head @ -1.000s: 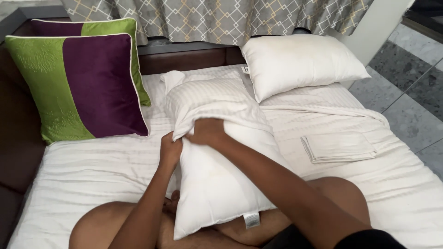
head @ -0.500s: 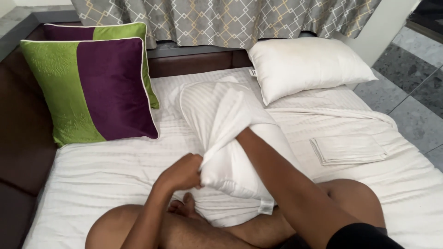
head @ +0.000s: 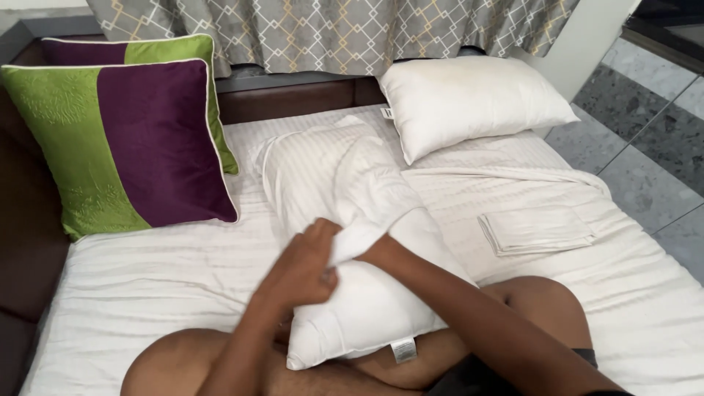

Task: The person sits on a bed and puts white pillowcases onto two white pillows. They insert each pillow into a case, smooth the fabric, and adjust the corners before placing the finished pillows on the bed.

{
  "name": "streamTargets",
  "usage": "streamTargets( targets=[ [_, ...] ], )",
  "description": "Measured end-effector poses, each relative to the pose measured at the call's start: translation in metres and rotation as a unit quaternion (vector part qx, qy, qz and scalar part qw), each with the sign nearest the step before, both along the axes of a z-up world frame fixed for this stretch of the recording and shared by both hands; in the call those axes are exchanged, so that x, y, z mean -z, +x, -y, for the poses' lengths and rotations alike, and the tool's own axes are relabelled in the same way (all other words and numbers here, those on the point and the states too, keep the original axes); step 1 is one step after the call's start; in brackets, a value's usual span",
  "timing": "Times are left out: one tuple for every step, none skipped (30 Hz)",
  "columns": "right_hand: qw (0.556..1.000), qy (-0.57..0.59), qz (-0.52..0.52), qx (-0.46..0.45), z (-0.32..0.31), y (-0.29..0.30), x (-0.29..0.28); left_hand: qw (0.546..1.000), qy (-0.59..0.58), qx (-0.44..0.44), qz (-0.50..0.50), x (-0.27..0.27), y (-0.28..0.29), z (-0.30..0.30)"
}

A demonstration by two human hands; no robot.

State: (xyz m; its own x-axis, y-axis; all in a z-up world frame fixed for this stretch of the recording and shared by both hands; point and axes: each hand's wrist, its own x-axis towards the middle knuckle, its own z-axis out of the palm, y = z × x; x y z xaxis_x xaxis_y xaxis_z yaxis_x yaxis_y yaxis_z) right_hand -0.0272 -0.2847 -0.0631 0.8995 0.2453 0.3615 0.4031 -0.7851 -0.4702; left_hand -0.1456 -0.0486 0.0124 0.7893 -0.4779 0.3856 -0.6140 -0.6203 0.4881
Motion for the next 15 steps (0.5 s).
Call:
streamTargets(
  targets=[
    [1.0,0.008,0.0,-0.003,0.006,-0.001,0.001,1.0,0.001,0.0,0.002,0.006,-0.001,0.005],
    [1.0,0.016,-0.002,-0.003,0.015,-0.003,0.003,0.999,0.009,0.007,0.039,0.012,-0.002,0.013],
    [1.0,0.023,-0.003,-0.004,0.023,-0.005,0.005,0.997,0.016,0.014,0.077,0.019,-0.003,0.02],
    [0.999,0.03,-0.005,-0.008,0.03,-0.007,0.006,0.997,0.016,0.013,0.076,0.026,0.0,0.022],
    [0.999,0.038,-0.008,-0.012,0.036,-0.01,0.008,0.996,0.021,-0.013,0.081,0.033,0.004,0.024],
    [0.999,0.045,-0.01,-0.015,0.044,-0.013,0.009,0.995,0.026,-0.037,0.084,0.04,0.007,0.027],
    [0.998,0.053,-0.013,-0.017,0.06,-0.014,0.017,0.995,0.026,-0.037,0.084,0.039,0.007,0.026],
    [0.998,0.061,-0.015,-0.02,0.07,-0.013,0.022,0.995,0.025,-0.051,0.082,0.038,0.007,0.026],
    [0.997,0.07,-0.017,-0.022,0.069,-0.008,0.024,0.994,0.023,-0.064,0.08,0.036,0.008,0.026],
    [0.997,0.071,-0.016,-0.023,0.076,-0.006,0.023,0.994,0.024,-0.064,0.081,0.03,0.006,0.029],
    [0.978,0.13,-0.151,0.061,0.083,-0.005,0.023,0.993,0.038,-0.081,0.073,0.024,0.004,0.031],
    [0.931,0.184,-0.283,0.14,0.09,-0.004,0.023,0.992,0.052,-0.097,0.063,0.018,0.002,0.034],
    [0.931,0.185,-0.283,0.139,0.095,-0.006,0.018,0.992,0.053,-0.098,0.064,0.015,0.002,0.038],
    [0.895,0.25,-0.341,0.144,0.1,-0.008,0.014,0.987,0.093,-0.117,0.064,0.012,0.003,0.043],
    [0.851,0.312,-0.396,0.147,0.105,-0.011,0.009,0.98,0.132,-0.136,0.064,0.009,0.003,0.048]
  ],
)
